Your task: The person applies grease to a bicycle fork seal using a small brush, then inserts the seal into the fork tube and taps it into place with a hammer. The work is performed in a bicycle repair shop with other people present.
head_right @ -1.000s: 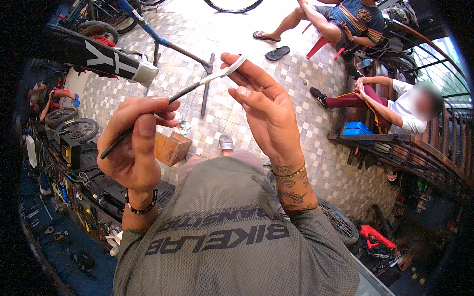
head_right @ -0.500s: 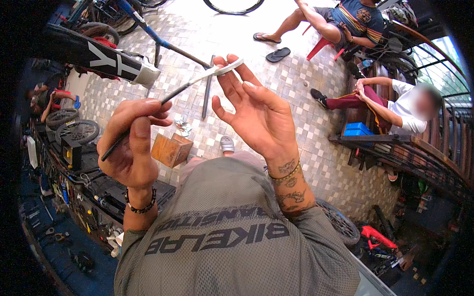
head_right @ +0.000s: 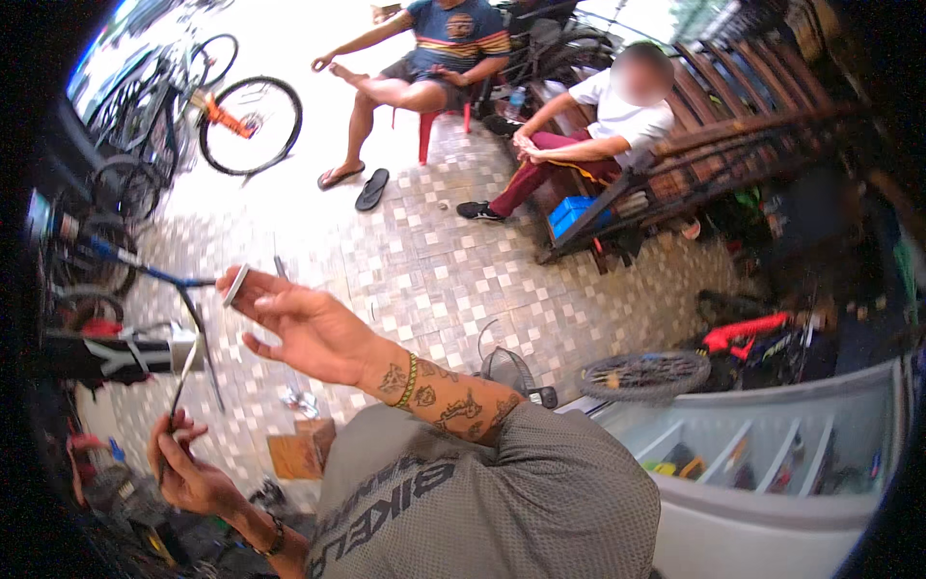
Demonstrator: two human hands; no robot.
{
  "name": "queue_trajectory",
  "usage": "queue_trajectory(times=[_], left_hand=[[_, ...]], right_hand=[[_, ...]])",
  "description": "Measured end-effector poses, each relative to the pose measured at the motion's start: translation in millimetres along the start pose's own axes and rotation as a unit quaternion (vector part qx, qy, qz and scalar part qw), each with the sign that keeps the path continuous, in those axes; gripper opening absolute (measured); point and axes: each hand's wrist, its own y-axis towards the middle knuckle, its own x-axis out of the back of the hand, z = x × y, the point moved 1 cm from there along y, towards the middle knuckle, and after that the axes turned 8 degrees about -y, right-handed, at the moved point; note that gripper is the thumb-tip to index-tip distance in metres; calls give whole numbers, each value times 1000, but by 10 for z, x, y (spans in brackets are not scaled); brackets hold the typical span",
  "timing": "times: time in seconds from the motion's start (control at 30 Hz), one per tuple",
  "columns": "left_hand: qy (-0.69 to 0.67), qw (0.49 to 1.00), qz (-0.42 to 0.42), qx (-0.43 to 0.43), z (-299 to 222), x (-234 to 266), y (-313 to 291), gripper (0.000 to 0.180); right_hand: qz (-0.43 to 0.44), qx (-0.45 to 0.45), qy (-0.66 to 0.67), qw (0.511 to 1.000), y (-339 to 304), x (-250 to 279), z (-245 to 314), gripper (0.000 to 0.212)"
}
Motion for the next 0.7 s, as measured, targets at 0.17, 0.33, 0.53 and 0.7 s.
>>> queue_trajectory(times=[0.17, 0.33, 0.53, 0.7], left_hand=[[-52, 997, -53, -1, -74, 59, 4, 32], [-43, 992, -111, 39, -79, 493, -43, 39], [-167, 963, -202, -59, -467, 495, 5, 26], [-183, 955, -216, -87, -555, 682, 38, 28]], right_hand=[[2, 104, -148, 984, -16, -124, 40, 48], [7, 220, -308, 926, 277, -352, 6, 40], [-14, 364, -357, 860, 613, -994, 48, 29], [47, 458, -392, 796, 1095, -1687, -53, 27]])
